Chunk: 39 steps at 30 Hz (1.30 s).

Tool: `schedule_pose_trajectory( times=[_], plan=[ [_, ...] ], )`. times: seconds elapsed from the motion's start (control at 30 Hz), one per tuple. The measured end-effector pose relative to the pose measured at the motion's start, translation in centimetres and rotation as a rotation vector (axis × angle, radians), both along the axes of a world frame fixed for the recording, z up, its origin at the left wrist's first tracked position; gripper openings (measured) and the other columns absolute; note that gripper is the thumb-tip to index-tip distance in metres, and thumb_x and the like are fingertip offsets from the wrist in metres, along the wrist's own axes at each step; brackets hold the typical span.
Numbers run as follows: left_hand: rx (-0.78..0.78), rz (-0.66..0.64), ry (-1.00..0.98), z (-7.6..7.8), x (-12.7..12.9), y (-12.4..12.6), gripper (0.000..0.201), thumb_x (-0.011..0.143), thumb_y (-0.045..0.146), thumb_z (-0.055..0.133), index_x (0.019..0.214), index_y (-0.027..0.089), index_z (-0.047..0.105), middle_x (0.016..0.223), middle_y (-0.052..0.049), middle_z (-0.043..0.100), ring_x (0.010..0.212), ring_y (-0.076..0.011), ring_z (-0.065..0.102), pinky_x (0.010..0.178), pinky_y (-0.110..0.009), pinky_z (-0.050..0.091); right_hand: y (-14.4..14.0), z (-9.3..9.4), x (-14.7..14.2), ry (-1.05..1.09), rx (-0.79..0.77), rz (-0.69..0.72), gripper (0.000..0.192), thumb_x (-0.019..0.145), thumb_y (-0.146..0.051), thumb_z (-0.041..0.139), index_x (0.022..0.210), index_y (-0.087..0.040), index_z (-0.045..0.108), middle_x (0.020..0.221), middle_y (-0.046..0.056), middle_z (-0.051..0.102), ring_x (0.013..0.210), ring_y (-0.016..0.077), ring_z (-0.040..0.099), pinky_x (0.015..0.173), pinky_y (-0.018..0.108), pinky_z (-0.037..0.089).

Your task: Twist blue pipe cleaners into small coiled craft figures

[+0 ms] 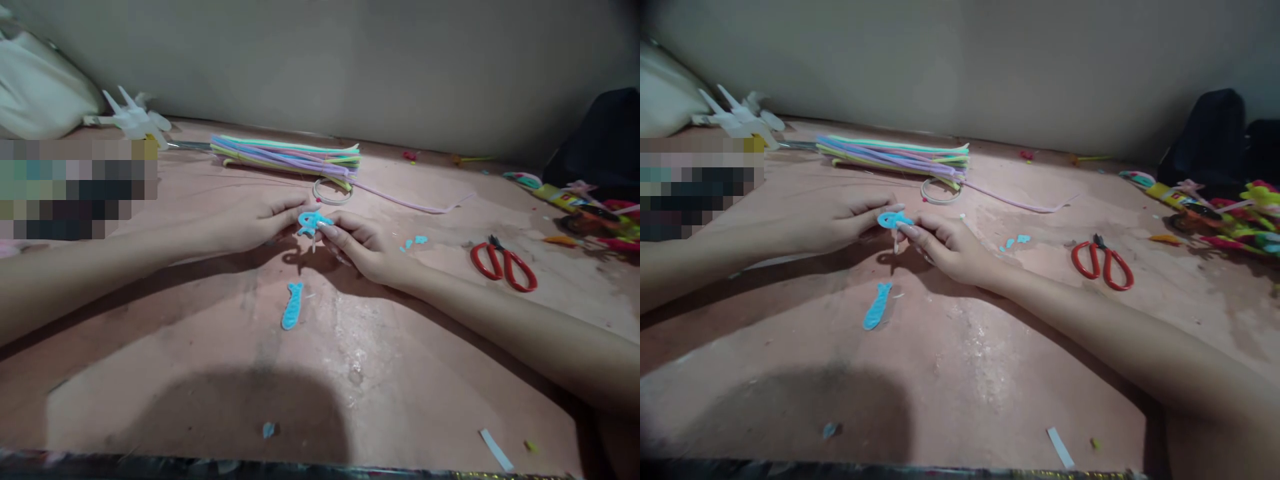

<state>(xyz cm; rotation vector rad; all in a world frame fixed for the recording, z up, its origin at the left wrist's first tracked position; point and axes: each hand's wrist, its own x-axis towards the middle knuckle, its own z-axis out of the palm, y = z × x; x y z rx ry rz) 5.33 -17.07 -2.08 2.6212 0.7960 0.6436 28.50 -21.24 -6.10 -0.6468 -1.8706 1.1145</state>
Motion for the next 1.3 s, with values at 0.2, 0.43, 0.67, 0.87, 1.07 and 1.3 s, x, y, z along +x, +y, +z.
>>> schedule_pose_trajectory(
  times=[0.2, 0.43, 0.67, 0.87, 1.07, 1.3],
  plan=[
    [0.521, 0.193, 0.458, -2.6, -0.3, -1.3, 0.029, 0.104, 0.028, 0.042, 0.106, 0.015, 0.067, 0.088, -0.010, 0.068, 0.063, -0.0211, 0.054, 0.059, -0.037, 0.031, 1.0, -0.4, -0.1, 0.079, -0.044, -0.065, 0.043, 0.108, -0.061, 0.062, 0.100, -0.019, 0.068, 0.069, -0.006, 0.048, 0.056, 0.0084, 0.039, 0.054, 0.025, 0.033],
    [0.650, 0.153, 0.478, 0.5, 0.1, -5.0, 0.018, 0.101, 0.023, 0.047, 0.092, 0.020, 0.063, 0.079, -0.008, 0.062, 0.056, -0.0193, 0.041, 0.052, -0.040, 0.019, 0.7, 0.2, -0.2, -0.031, 0.058, -0.160, 0.042, 0.109, -0.059, 0.060, 0.092, -0.020, 0.062, 0.077, -0.002, 0.053, 0.072, 0.0132, 0.050, 0.065, 0.027, 0.040],
    [0.653, 0.146, 0.393, 3.7, -0.8, -3.5, 0.024, 0.101, 0.017, 0.044, 0.107, 0.021, 0.067, 0.107, -0.013, 0.069, 0.097, -0.0318, 0.065, 0.076, -0.041, 0.046, 1.0, 0.1, 0.1, -0.072, 0.024, -0.131, 0.032, 0.113, -0.044, 0.056, 0.092, -0.020, 0.060, 0.082, -0.001, 0.054, 0.078, 0.0136, 0.051, 0.070, 0.027, 0.040],
    [0.362, -0.087, 0.054, 3.4, -1.2, -1.5, 0.012, 0.107, 0.027, 0.060, 0.101, 0.027, 0.071, 0.101, -0.004, 0.074, 0.102, -0.0241, 0.067, 0.087, -0.036, 0.048, 1.8, -0.4, 0.4, -0.140, -0.040, -0.043, 0.035, 0.112, -0.048, 0.056, 0.093, -0.019, 0.060, 0.083, -0.001, 0.055, 0.078, 0.0135, 0.050, 0.070, 0.026, 0.040],
    [0.204, -0.139, -0.158, 2.0, -0.4, -1.0, 0.007, 0.102, 0.022, 0.068, 0.095, 0.022, 0.066, 0.092, 0.000, 0.073, 0.084, -0.0136, 0.065, 0.076, -0.029, 0.052, 1.4, -0.8, 0.4, -0.134, -0.178, 0.083, 0.035, 0.111, -0.050, 0.058, 0.093, -0.019, 0.061, 0.083, -0.001, 0.057, 0.077, 0.0138, 0.052, 0.071, 0.026, 0.043],
    [-0.106, 0.158, -0.301, 1.0, 0.7, -1.0, 0.008, 0.092, 0.015, 0.060, 0.089, 0.022, 0.055, 0.089, -0.001, 0.070, 0.084, -0.0160, 0.071, 0.068, -0.025, 0.058, 1.6, -1.0, 0.1, 0.141, -0.469, 0.166, 0.031, 0.103, -0.047, 0.074, 0.095, -0.018, 0.066, 0.074, -0.005, 0.055, 0.062, 0.0078, 0.043, 0.061, 0.021, 0.038]
  ],
)
